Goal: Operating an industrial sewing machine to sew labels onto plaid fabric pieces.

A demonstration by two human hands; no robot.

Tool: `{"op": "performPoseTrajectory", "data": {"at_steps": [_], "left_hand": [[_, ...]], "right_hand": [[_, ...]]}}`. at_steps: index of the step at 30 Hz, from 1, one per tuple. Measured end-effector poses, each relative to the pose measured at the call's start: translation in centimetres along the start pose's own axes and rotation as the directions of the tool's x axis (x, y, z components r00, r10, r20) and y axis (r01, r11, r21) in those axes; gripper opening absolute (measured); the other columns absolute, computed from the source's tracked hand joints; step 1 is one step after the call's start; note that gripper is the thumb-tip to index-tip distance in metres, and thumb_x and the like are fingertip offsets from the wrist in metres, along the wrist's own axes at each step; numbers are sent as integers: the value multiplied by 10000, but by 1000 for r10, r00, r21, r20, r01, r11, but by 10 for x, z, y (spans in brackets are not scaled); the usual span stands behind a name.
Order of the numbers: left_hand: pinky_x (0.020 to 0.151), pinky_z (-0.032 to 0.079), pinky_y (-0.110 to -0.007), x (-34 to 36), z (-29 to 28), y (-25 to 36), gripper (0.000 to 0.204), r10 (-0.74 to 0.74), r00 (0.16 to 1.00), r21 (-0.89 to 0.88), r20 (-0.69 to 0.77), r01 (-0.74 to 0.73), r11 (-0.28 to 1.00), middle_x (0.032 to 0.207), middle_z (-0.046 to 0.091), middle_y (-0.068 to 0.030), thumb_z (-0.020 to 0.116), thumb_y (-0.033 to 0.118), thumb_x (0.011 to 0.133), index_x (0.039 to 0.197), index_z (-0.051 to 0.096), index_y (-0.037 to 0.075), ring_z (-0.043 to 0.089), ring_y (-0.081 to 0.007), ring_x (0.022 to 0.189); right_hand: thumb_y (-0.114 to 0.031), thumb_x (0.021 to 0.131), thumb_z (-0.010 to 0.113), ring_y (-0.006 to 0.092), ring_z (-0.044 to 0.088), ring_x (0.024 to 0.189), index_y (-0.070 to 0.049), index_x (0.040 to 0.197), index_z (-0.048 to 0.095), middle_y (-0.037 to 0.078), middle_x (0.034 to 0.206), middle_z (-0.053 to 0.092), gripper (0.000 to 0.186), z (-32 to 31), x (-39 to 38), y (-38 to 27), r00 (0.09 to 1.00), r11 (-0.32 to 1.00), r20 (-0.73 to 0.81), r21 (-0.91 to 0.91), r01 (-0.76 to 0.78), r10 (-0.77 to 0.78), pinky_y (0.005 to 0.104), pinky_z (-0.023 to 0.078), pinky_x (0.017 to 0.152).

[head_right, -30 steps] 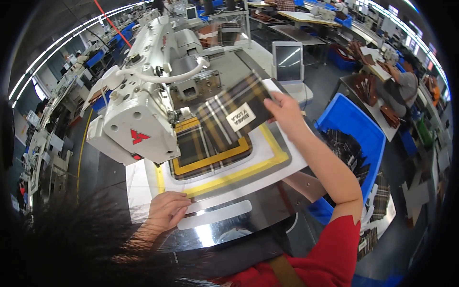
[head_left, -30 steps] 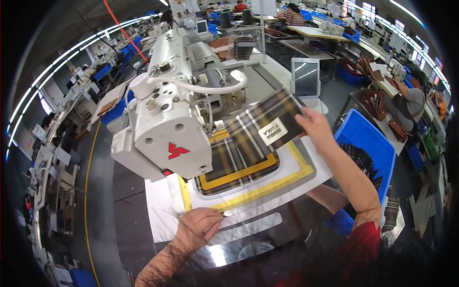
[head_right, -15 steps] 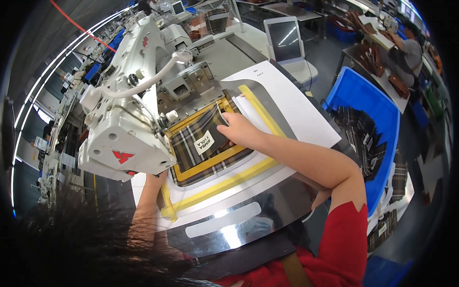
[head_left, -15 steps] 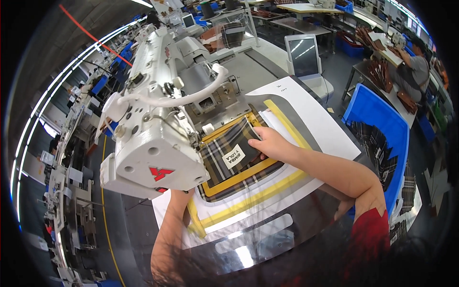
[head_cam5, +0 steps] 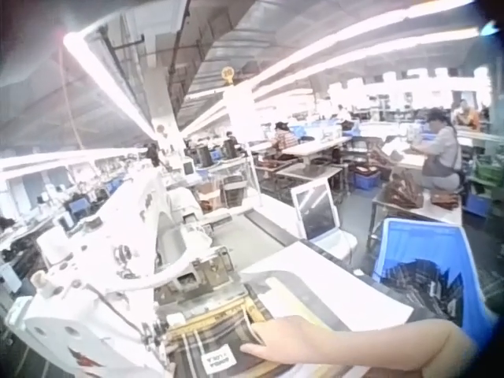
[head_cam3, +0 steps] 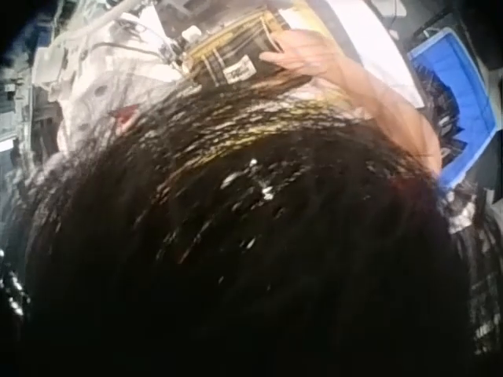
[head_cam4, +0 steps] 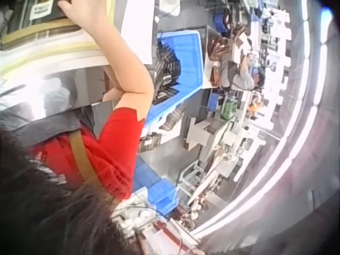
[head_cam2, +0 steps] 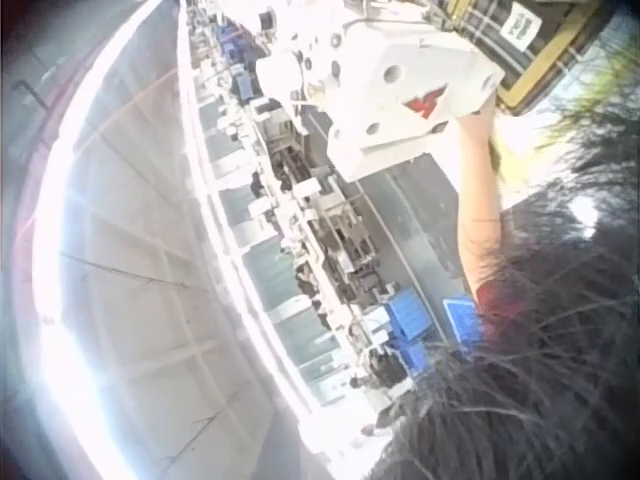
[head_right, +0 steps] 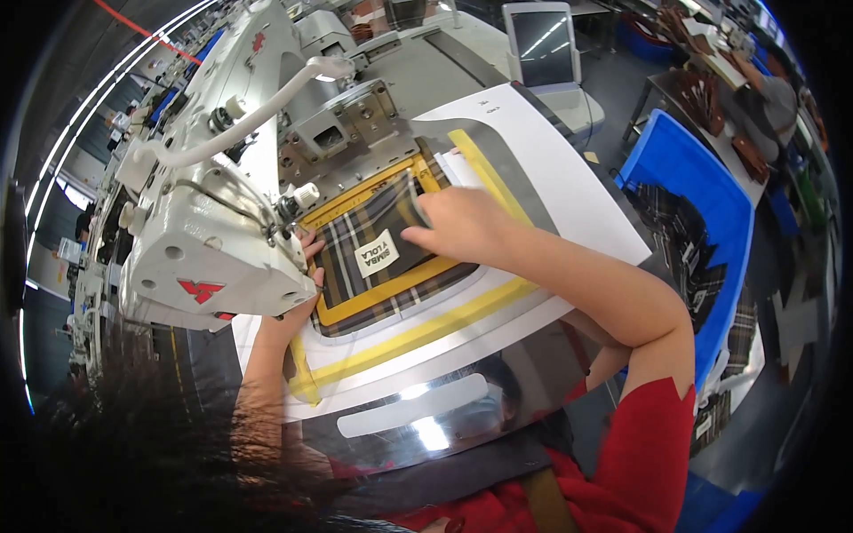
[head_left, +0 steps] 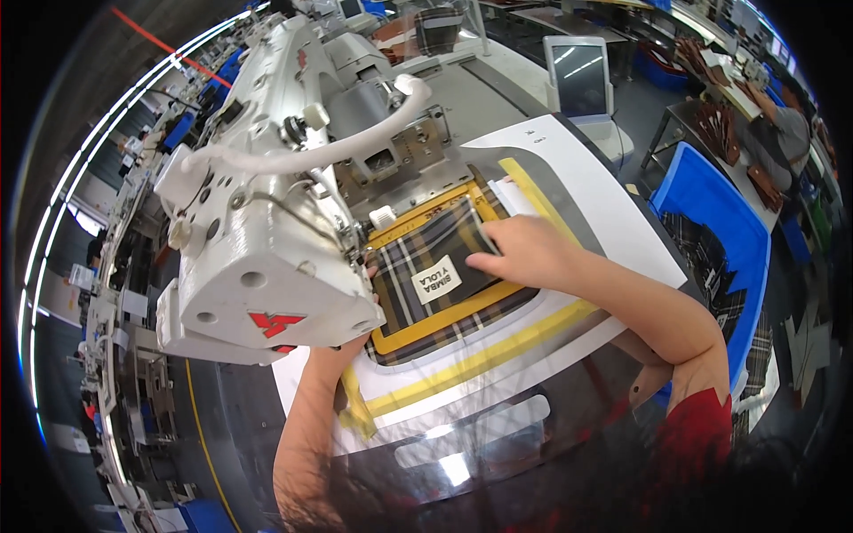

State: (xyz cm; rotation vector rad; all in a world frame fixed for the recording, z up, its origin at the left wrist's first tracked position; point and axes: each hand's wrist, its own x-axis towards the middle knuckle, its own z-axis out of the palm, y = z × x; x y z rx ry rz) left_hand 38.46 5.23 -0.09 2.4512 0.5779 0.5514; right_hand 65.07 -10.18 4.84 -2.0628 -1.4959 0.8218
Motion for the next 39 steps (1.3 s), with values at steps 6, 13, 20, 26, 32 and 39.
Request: {"op": "performPoseTrajectory", "data": {"at_steps": [6, 13, 20, 26, 32, 39], "left_hand": [[1065, 348, -339, -24, 9, -46, 400, 51, 999, 84, 15, -52, 995, 1345, 540, -95, 550, 23, 865, 1265, 557, 41, 495, -235, 1254], [961, 442, -334, -14, 7, -23, 384, 11, 1000, 101, -19, -9, 995, 1280, 601, -87, 611, 21, 818, 1201, 602, 51, 585, -229, 1127], [841, 490, -386, -20, 0, -31, 256, 166, 985, 236, -44, -151, 960, 1022, 676, -101, 642, 73, 775, 1028, 676, 60, 630, -300, 958], [941, 441, -411, -14, 8, -38, 302, 296, 937, 38, -187, -295, 955, 1118, 645, -105, 611, 117, 823, 1122, 639, 93, 587, -296, 1076], [973, 421, -408, -14, 7, -37, 343, 256, 960, 190, -114, -232, 954, 1154, 632, -117, 600, 77, 817, 1157, 632, 106, 563, -293, 1122], [1027, 376, -433, -18, 7, -38, 372, 210, 974, 112, -81, -200, 973, 1198, 598, -132, 571, 106, 843, 1213, 592, 127, 510, -305, 1194]], "right_hand": [[-226, 800, 702, 273, 618, 930, -36, 997, 626, 96, 987, 639, 284, 34, 3, -7, 754, 719, -236, -561, 410, -613, 378, 497, 785], [-242, 826, 666, 249, 528, 1072, -92, 1109, 649, 65, 1142, 563, 321, 88, 4, -32, 640, 582, 58, -359, 730, -766, 374, 440, 928], [-234, 803, 687, 262, 529, 1060, -139, 1113, 670, 57, 1111, 570, 325, 92, 7, -30, 610, 575, -1, -337, 746, -792, 400, 436, 928], [-197, 803, 681, 263, 542, 1017, -116, 1119, 670, 55, 1086, 580, 327, 90, 6, -31, 595, 566, -20, -333, 754, -804, 402, 441, 903], [-186, 809, 676, 261, 542, 1008, -106, 1124, 665, 62, 1084, 580, 325, 88, 2, -35, 621, 589, -6, -322, 741, -784, 379, 448, 890], [-170, 808, 672, 253, 547, 972, -100, 1103, 670, 59, 1035, 582, 304, 91, 3, -32, 603, 571, -19, -346, 744, -797, 366, 465, 846]]}}
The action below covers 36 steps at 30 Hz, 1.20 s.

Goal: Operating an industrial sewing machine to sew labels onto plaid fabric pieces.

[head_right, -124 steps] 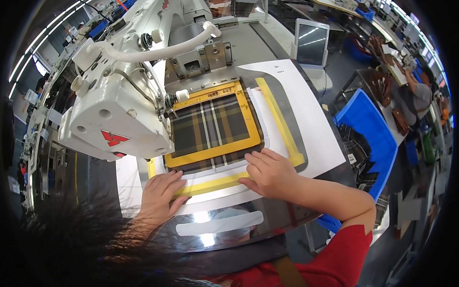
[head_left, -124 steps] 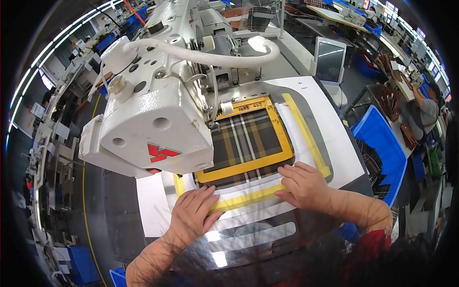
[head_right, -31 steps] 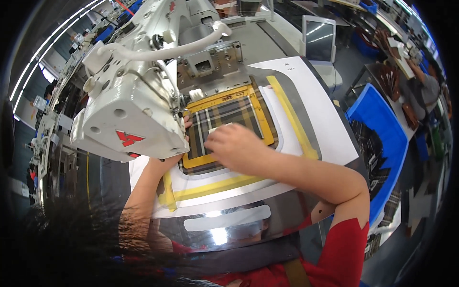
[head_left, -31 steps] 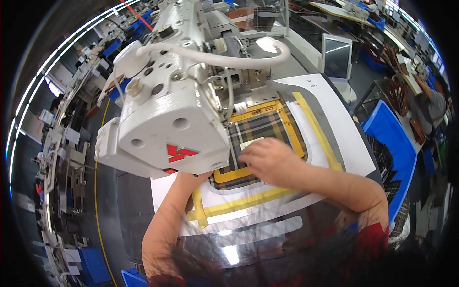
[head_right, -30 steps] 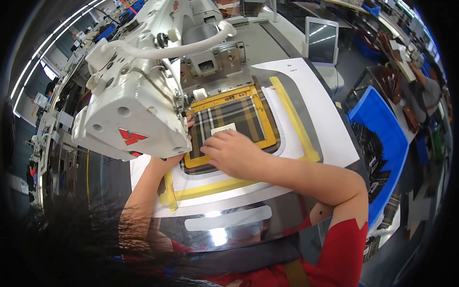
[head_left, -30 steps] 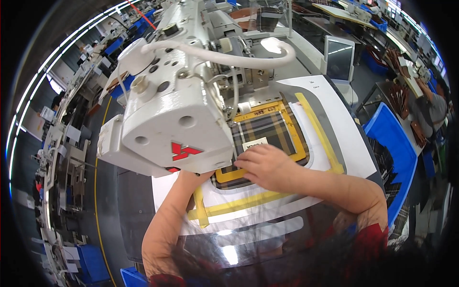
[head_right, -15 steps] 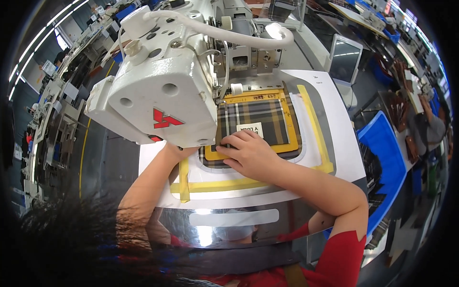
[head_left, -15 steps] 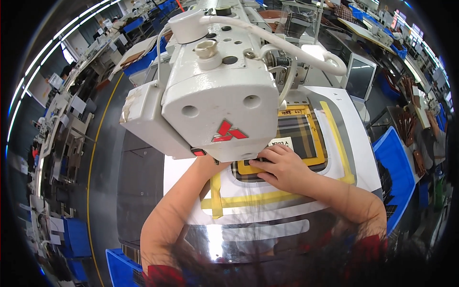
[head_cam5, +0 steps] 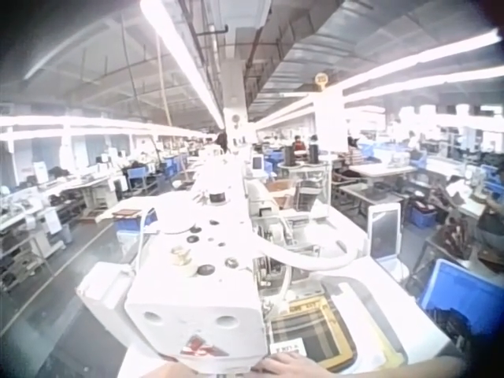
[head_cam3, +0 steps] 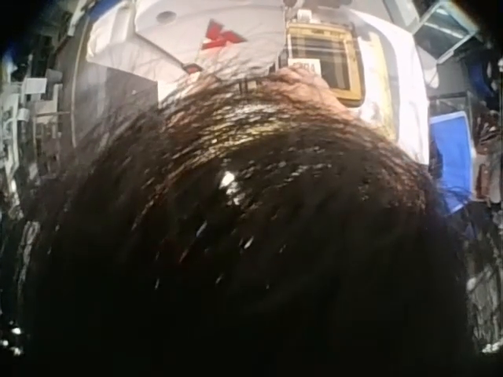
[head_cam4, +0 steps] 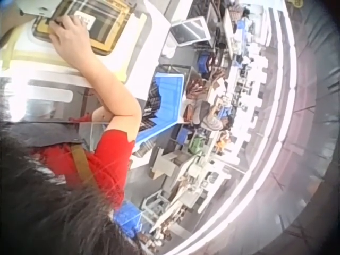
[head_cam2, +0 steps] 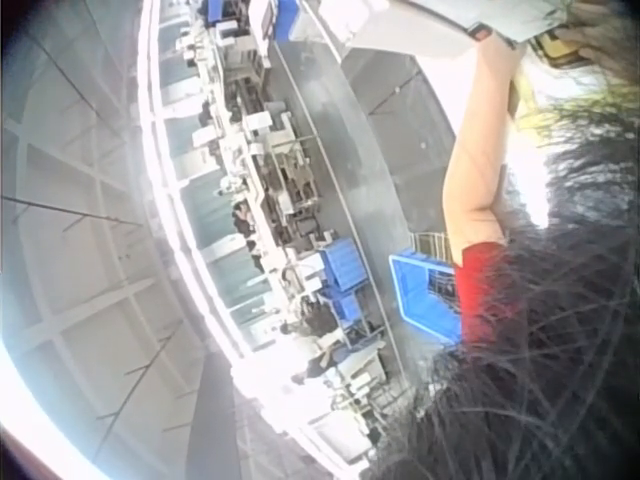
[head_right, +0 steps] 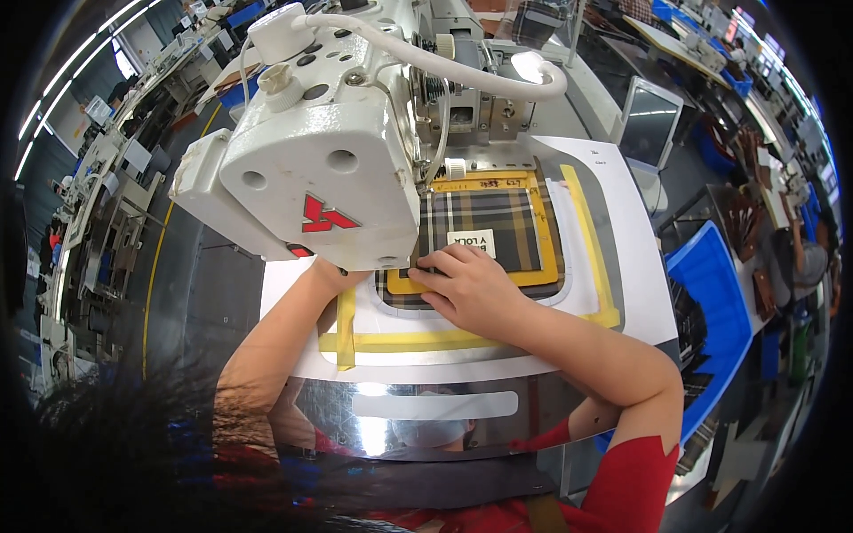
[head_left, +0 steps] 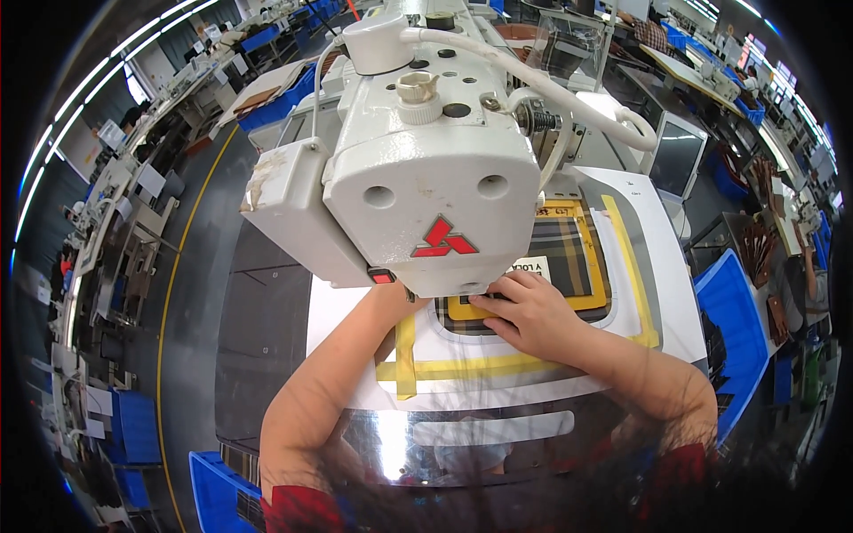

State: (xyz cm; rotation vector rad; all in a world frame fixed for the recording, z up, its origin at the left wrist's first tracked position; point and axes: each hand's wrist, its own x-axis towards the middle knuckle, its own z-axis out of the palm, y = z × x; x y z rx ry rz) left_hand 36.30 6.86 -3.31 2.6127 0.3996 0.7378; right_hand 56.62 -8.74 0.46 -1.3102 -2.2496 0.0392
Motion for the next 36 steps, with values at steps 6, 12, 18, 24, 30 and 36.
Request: {"op": "performPoseTrajectory", "data": {"at_steps": [6, 12, 18, 24, 30, 36], "left_hand": [[1023, 380, -430, 7, 0, 0, 371, -10, 1000, -8, -15, 10, 1000, 1196, 599, -132, 571, 107, 843, 1213, 591, 125, 515, -307, 1188], [1018, 385, -428, 26, 2, -3, 370, -14, 1000, -21, -27, 13, 1000, 1194, 600, -132, 570, 109, 843, 1212, 591, 123, 520, -308, 1182], [1014, 389, -426, 22, 11, 9, 369, -25, 999, -32, -36, 24, 999, 1192, 602, -132, 570, 110, 843, 1212, 591, 121, 525, -309, 1175], [1010, 394, -423, 14, 2, 8, 369, -26, 998, -36, -56, 24, 999, 1190, 603, -132, 570, 112, 843, 1211, 590, 119, 530, -310, 1169], [1006, 398, -421, 1, -10, 4, 368, -22, 998, -53, -52, 19, 998, 1188, 604, -132, 570, 114, 843, 1210, 590, 117, 535, -311, 1163], [1002, 403, -419, 5, -18, 0, 367, -30, 999, -65, -28, 28, 997, 1186, 605, -133, 570, 115, 843, 1210, 590, 115, 540, -313, 1157]], "right_hand": [[-160, 798, 678, 268, 555, 991, -81, 1060, 682, 60, 1045, 594, 274, 2, 0, 4, 1000, 1000, -11, 9, -13, 13, 371, 469, 843], [-173, 829, 652, 226, 559, 979, -88, 1065, 676, 30, 1062, 610, 253, 3, -1, 8, 999, 999, -10, 13, -39, 39, 371, 462, 863], [-150, 798, 676, 294, 560, 1009, -62, 1008, 692, 80, 1056, 615, 228, 2, -1, 9, 998, 996, -15, 69, -52, 53, 395, 463, 864], [-144, 809, 660, 285, 562, 984, -82, 1043, 688, 79, 1048, 614, 244, 0, 0, 4, 999, 997, -7, 65, -51, 51, 390, 462, 859], [-157, 822, 653, 268, 564, 970, -82, 1048, 678, 74, 1040, 615, 240, -12, 4, -2, 999, 994, -11, 100, -51, 53, 392, 452, 865], [-232, 846, 639, 232, 566, 1021, -78, 1023, 679, 40, 1052, 633, 238, -19, 44, 35, 998, 998, -34, -34, -47, 45, 372, 419, 918]]}}
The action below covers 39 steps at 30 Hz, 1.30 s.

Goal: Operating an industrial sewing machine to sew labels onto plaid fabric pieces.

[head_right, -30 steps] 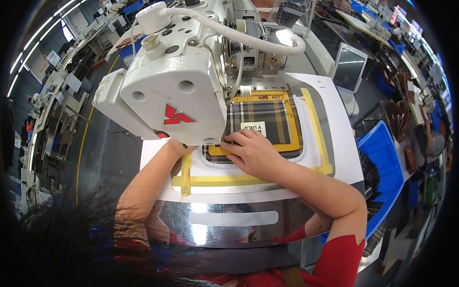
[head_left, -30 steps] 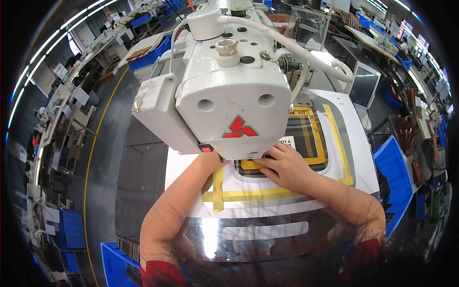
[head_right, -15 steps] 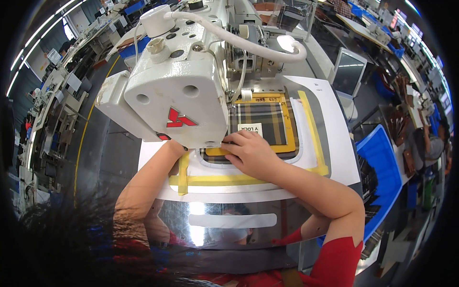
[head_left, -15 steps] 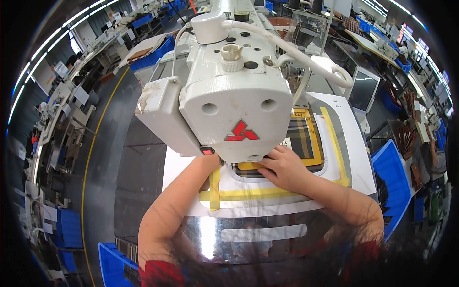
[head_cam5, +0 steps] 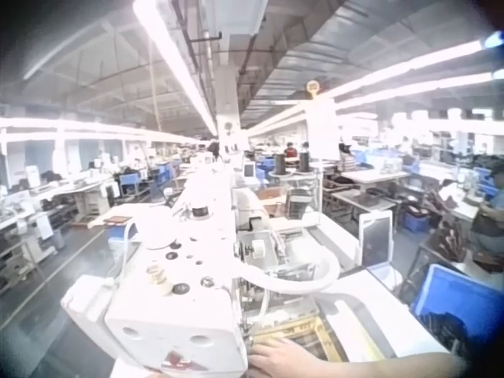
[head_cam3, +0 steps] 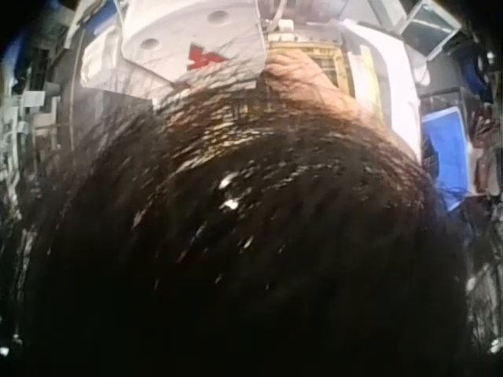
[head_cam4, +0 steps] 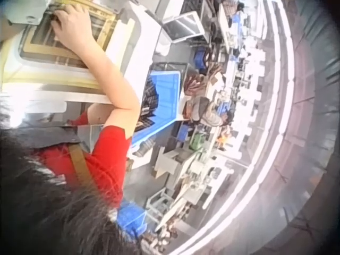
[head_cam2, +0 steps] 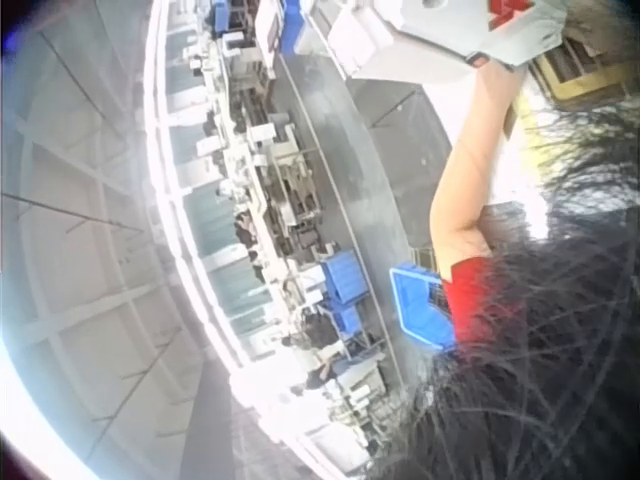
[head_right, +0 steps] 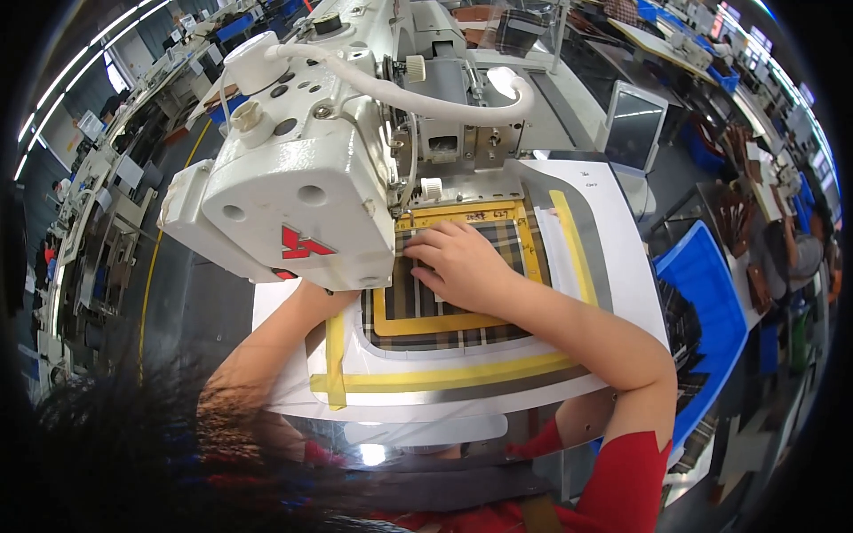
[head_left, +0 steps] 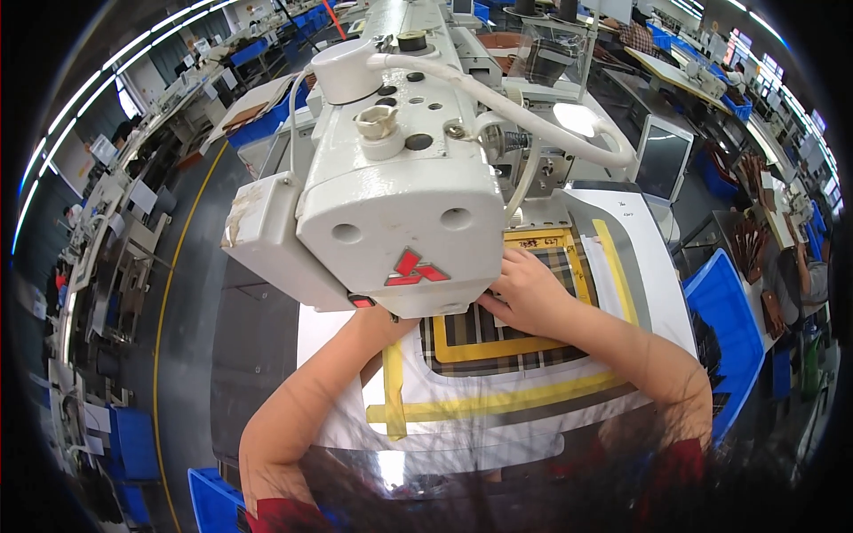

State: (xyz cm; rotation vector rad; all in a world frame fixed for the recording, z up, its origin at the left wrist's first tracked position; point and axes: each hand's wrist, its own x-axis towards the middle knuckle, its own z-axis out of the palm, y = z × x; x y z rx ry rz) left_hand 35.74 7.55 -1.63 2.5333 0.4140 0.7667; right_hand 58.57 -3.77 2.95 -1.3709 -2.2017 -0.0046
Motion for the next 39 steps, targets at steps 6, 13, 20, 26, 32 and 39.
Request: {"op": "performPoseTrajectory", "data": {"at_steps": [6, 13, 20, 26, 32, 39], "left_hand": [[845, 499, -397, -23, 4, -1, 345, -319, 948, -59, 0, 319, 946, 1067, 646, -129, 604, 188, 845, 1175, 599, 86, 620, -312, 1012], [667, 523, -426, -11, -17, 29, 252, -323, 946, 162, 35, 314, 935, 942, 660, -119, 628, 184, 833, 1048, 635, 54, 646, -344, 747], [798, 451, -465, -1, -30, 39, 224, -256, 963, 228, -79, 268, 936, 988, 576, -214, 641, 120, 801, 973, 629, -22, 539, -411, 903], [872, 417, -472, 3, -34, 39, 256, -246, 968, 269, -54, 251, 930, 1049, 537, -227, 636, 114, 809, 999, 607, -55, 493, -407, 1010], [909, 414, -463, 1, -49, 62, 275, -306, 952, 200, -21, 304, 932, 1085, 545, -187, 627, 116, 814, 1052, 597, -18, 497, -379, 1054], [1083, 325, -444, -3, -49, 105, 379, -145, 951, 198, 271, 93, 976, 1313, 514, -121, 650, 217, 827, 1172, 578, 77, 436, -309, 1272]], "right_hand": [[-288, 832, 653, 234, 541, 1066, -92, 1087, 670, 38, 1119, 613, 322, 4, -4, 5, 992, 993, 85, -76, 95, -88, 367, 415, 938], [-285, 835, 652, 247, 539, 1071, -90, 1093, 657, 59, 1135, 594, 323, 4, -7, -10, 992, 999, 120, -13, 45, -44, 382, 417, 938], [-278, 840, 647, 242, 538, 1099, -128, 1154, 633, 40, 1202, 579, 349, -5, 3, -18, 987, 999, 158, 37, 7, -13, 398, 413, 958], [-258, 819, 664, 225, 551, 1070, -106, 1116, 649, 40, 1161, 596, 333, -5, 7, -18, 995, 999, 84, 11, 46, -47, 362, 441, 916], [-290, 835, 659, 232, 530, 1132, -101, 1169, 613, 50, 1231, 580, 386, -18, -5, -20, 989, 1000, 149, -2, -2, 2, 403, 390, 985], [-283, 830, 660, 247, 507, 1165, -67, 1147, 621, 64, 1237, 591, 385, -65, -64, -9, 963, 934, 68, -270, -233, 260, 427, 346, 1024]]}}
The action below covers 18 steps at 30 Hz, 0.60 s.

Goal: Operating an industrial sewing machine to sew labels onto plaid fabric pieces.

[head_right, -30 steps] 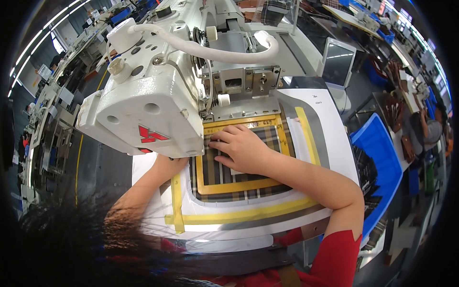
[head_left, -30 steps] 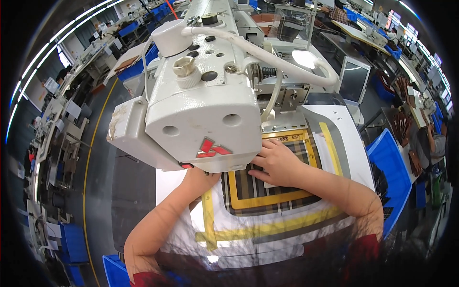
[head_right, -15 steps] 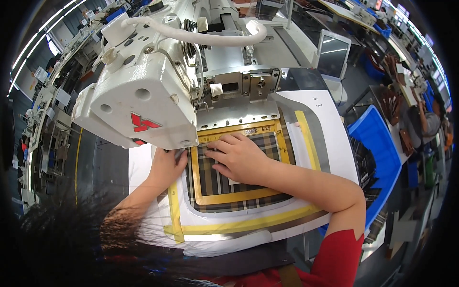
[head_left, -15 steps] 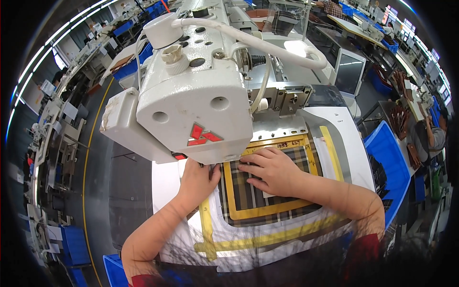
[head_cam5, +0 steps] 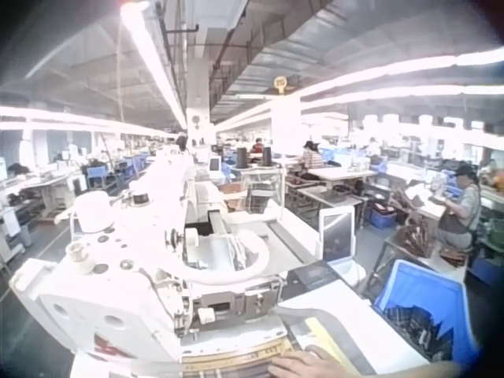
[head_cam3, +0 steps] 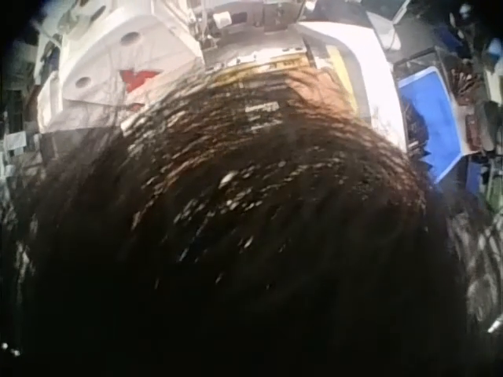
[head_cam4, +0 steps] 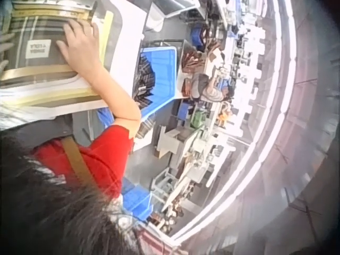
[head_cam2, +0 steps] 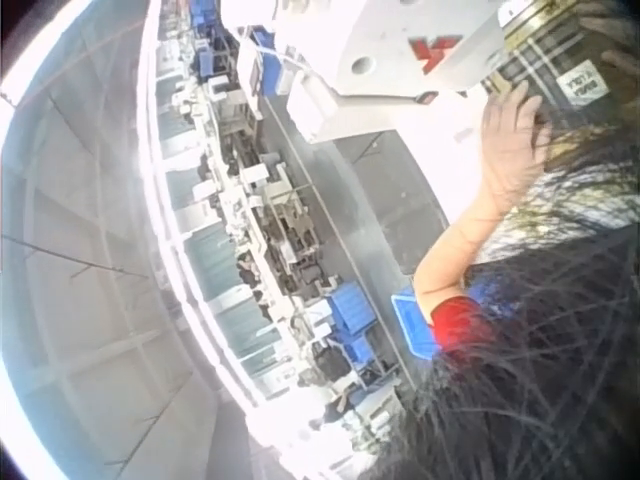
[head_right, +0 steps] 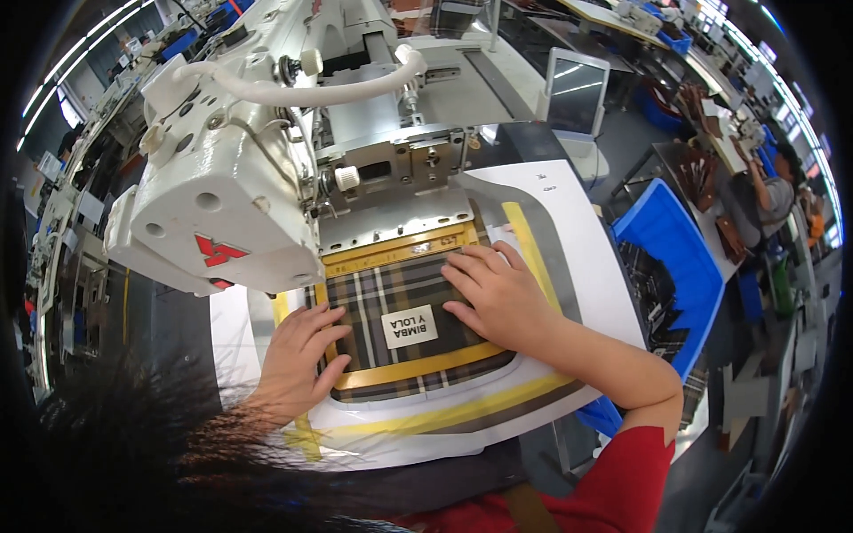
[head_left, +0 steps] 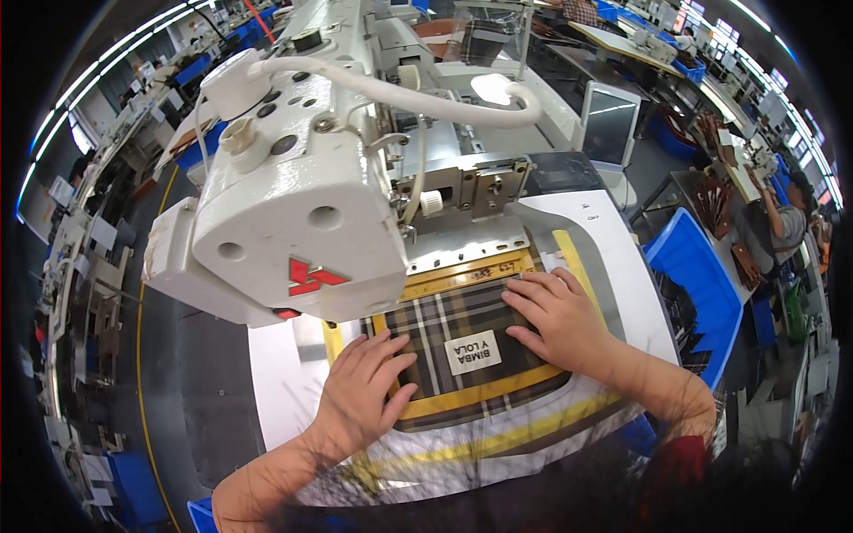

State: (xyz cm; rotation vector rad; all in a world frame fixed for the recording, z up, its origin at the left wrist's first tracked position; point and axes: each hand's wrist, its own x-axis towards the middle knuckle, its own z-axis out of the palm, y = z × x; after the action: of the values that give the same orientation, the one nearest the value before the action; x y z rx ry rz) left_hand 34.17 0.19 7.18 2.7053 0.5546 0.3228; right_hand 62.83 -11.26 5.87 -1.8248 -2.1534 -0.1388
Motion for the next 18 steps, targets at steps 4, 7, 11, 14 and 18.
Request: {"op": "performPoseTrajectory", "data": {"at_steps": [4, 7, 11, 14, 18], "left_hand": [[1101, 305, -456, 25, 16, 6, 484, 1, 1000, 82, 6, -1, 997, 1375, 476, -128, 659, 261, 829, 1260, 534, 81, 418, -315, 1297], [1103, 299, -451, 26, 16, 7, 478, -15, 1000, 103, 17, 14, 995, 1370, 481, -125, 653, 274, 828, 1254, 540, 89, 420, -312, 1297], [1098, 304, -447, 25, 21, 5, 469, -16, 1000, 137, 12, 15, 991, 1364, 487, -122, 651, 278, 823, 1245, 549, 100, 423, -307, 1297], [1092, 310, -446, 24, 21, 5, 459, -10, 1000, 115, 4, 10, 993, 1360, 492, -118, 654, 270, 816, 1233, 559, 102, 423, -301, 1299], [1080, 325, -448, 23, 20, 5, 442, 5, 1000, 116, -16, -3, 993, 1354, 500, -111, 665, 256, 810, 1212, 571, 99, 450, -295, 1277]], "right_hand": [[-262, 824, 660, 245, 505, 1168, -70, 1139, 622, 62, 1240, 589, 371, 0, -14, 5, 998, 999, -31, -22, -47, 46, 431, 349, 1021], [-245, 821, 661, 247, 506, 1164, -67, 1134, 624, 62, 1235, 590, 361, -1, -12, 4, 998, 999, -52, -32, -37, 35, 432, 356, 1015], [-240, 854, 639, 243, 496, 1174, -62, 1126, 631, 71, 1204, 589, 325, 1, -9, 7, 997, 998, -50, -1, -58, 57, 430, 360, 1016], [-199, 840, 650, 240, 511, 1147, -66, 1093, 639, 67, 1165, 603, 286, 2, -3, 14, 995, 996, -71, 51, -73, 77, 428, 362, 1015], [-149, 810, 669, 233, 541, 1094, -80, 1058, 641, 41, 1118, 625, 259, 7, -2, 20, 996, 997, -82, 61, -37, 42, 442, 366, 1017]]}}
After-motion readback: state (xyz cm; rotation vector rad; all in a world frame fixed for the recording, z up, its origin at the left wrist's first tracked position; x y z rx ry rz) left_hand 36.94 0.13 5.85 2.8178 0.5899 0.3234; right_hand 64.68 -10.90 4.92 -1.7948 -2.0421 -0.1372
